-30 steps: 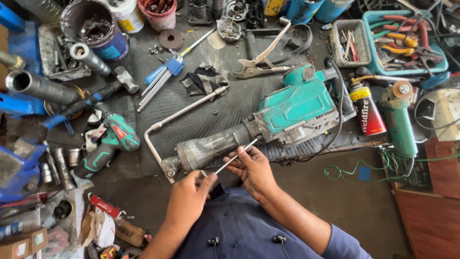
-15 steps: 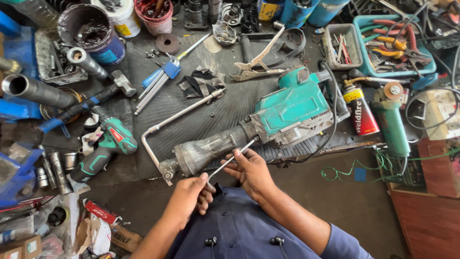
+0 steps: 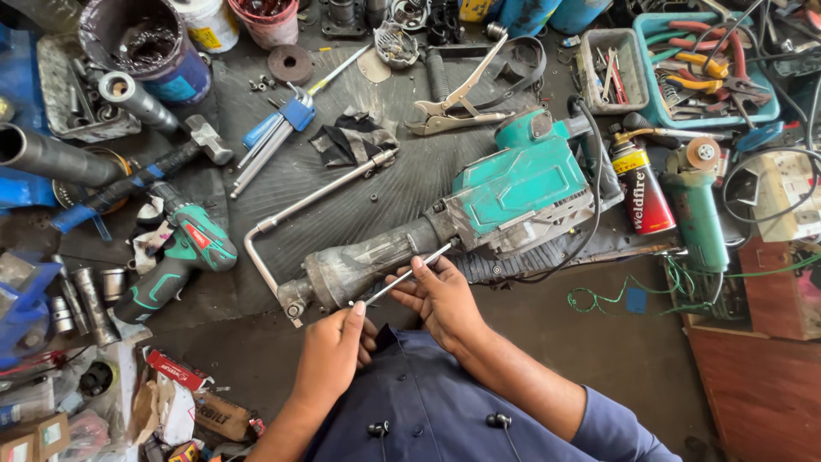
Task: The person grinds a metal component with an angle grinder, producing sparks over the workbench, then services a teal demolition hammer on the bench. They use a screwdriver and a hex key to loosen and remove parts from the tool's housing, handling small components and fasteners by hand.
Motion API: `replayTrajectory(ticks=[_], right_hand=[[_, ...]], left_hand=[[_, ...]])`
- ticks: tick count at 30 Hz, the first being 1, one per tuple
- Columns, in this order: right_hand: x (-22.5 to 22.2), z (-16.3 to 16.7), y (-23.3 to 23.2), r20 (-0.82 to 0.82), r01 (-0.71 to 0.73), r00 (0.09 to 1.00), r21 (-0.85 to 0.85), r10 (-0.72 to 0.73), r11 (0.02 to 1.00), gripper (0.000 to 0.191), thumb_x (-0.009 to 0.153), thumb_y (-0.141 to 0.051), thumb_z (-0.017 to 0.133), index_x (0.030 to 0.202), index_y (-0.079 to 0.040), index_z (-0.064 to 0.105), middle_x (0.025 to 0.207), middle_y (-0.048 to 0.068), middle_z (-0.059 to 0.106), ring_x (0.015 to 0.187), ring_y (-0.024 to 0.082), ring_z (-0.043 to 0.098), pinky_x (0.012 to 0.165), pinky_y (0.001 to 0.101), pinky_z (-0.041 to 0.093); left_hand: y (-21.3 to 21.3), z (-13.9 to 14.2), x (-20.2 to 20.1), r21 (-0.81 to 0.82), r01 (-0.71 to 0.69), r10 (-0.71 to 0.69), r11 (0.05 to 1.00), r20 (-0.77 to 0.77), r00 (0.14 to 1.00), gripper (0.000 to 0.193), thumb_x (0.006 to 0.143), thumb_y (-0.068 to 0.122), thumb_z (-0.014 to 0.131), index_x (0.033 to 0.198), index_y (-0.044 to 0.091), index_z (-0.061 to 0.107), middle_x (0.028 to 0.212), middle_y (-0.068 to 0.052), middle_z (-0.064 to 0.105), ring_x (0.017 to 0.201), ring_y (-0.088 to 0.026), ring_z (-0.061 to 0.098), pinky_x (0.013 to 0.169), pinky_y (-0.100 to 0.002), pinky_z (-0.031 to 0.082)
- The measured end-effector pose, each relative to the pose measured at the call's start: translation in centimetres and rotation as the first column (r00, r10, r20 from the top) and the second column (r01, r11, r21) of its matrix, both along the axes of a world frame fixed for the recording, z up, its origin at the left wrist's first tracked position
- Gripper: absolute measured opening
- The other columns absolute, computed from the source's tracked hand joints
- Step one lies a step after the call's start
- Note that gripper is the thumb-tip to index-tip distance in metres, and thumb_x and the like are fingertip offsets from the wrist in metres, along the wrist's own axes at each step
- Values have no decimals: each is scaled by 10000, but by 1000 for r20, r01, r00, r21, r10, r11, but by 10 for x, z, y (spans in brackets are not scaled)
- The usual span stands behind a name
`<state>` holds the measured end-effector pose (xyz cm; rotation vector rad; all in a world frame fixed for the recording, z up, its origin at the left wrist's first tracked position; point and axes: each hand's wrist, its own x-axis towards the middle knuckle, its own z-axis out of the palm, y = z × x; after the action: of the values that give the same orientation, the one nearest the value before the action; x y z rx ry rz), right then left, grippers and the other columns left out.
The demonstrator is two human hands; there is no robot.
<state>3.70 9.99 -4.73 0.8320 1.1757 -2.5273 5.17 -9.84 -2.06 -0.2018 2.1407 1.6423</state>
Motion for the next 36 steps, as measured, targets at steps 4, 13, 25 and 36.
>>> replayTrajectory(ticks=[4,13,25,36], right_hand=[[0,-1,1,-46,9,999,4,-9,1000,192,1007,-217,600,1093,-54,548,992,99,698,998,281,745,875,414,623],[2,-3,6,-48,-10,999,-40,8,999,192,997,-215,599,1084,-52,550,1012,82,706,992,273,743,887,423,625],[3,-3,10,-26,-48,999,-36,47,998,194,1006,-210,593,1113,-49,573,1049,100,719,979,264,719,879,416,612],[7,-18,9,5,7,1000,10,-7,1000,175,1006,-189,592,1086,-34,574,1010,113,699,1010,276,735,876,419,609]], left_hand=[[-2,2,5,-430,44,-191,902,-306,933,433,970,412,640,810,15,709,680,-162,705,621,-333,684,564,-425,517],[3,-17,-1,106,-77,59,991,166,984,568,1058,453,499,811,-18,698,595,-92,665,448,-168,597,449,-329,456],[1,-4,3,-486,-104,-285,868,-656,699,260,997,292,690,866,76,627,746,-91,662,672,-281,664,592,-406,512],[-7,15,11,-280,76,-268,957,-753,601,428,1041,407,582,1141,-6,633,883,-117,695,715,-233,693,605,-338,546]])
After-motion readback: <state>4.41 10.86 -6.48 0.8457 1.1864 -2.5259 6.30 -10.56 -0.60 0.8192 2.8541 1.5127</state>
